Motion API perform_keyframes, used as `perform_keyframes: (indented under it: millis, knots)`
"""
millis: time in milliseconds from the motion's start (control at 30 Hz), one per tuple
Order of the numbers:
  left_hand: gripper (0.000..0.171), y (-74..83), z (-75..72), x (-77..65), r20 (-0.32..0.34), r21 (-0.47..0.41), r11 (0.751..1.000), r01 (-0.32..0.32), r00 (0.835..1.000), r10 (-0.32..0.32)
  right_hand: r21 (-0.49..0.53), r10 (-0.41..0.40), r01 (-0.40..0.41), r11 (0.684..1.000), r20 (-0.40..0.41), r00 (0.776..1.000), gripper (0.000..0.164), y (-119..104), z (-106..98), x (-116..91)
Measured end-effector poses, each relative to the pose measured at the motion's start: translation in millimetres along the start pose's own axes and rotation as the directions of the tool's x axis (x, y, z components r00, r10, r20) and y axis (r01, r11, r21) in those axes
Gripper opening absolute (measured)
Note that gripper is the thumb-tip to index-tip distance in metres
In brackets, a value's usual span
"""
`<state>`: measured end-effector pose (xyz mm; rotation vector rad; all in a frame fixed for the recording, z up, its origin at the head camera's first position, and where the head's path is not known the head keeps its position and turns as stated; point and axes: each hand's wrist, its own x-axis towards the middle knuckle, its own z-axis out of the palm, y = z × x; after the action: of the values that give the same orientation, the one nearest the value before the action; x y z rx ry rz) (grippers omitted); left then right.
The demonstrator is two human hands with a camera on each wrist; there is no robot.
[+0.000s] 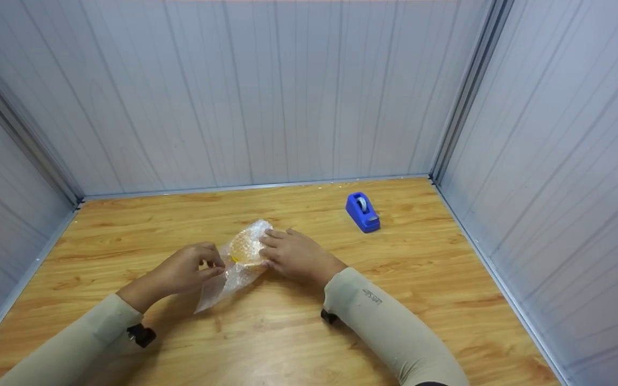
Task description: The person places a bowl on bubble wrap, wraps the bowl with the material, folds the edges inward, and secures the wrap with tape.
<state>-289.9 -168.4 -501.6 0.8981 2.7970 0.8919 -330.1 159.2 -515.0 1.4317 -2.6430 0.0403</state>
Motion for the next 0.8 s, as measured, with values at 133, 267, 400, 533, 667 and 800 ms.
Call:
perform_keyframes:
  millis: [133, 267, 400, 533, 667, 800]
  knots:
    - [0.016, -10.0, -5.2, -10.6, 0.112, 0.017, 0.998, -0.053, 0.992, 0.05, -0.003, -0.02, 0.02, 1.0, -0.019, 1.0, 0.042, 2, 2, 0]
    - [0.03, -14.5, -8.2, -16.6, 0.181, 0.012, 0.994, -0.113, 0.977, 0.109, 0.007, -0.011, 0.011, 1.0, -0.009, 1.0, 0.045, 2, 3, -1]
    - [0.049, -14.4, -9.5, -19.5, 0.232, -0.009, 0.996, -0.089, 0.969, 0.088, 0.005, -0.005, 0.005, 1.0, -0.01, 1.0, 0.045, 2, 3, -1]
    - [0.062, -13.6, -8.7, -21.3, 0.264, 0.025, 0.997, -0.077, 0.962, 0.068, 0.016, 0.004, -0.004, 1.0, -0.004, 1.0, 0.045, 1, 2, -2]
    - [0.053, -14.5, -5.8, -22.0, 0.244, 0.064, 0.99, -0.122, 0.964, 0.103, 0.035, 0.02, -0.02, 0.999, 0.005, 1.0, 0.046, 1, 2, -2]
    - [0.03, -18.0, -1.7, -21.9, 0.193, 0.092, 0.981, -0.17, 0.97, 0.15, 0.041, 0.024, -0.025, 0.999, 0.009, 1.0, 0.045, 0, 1, -3]
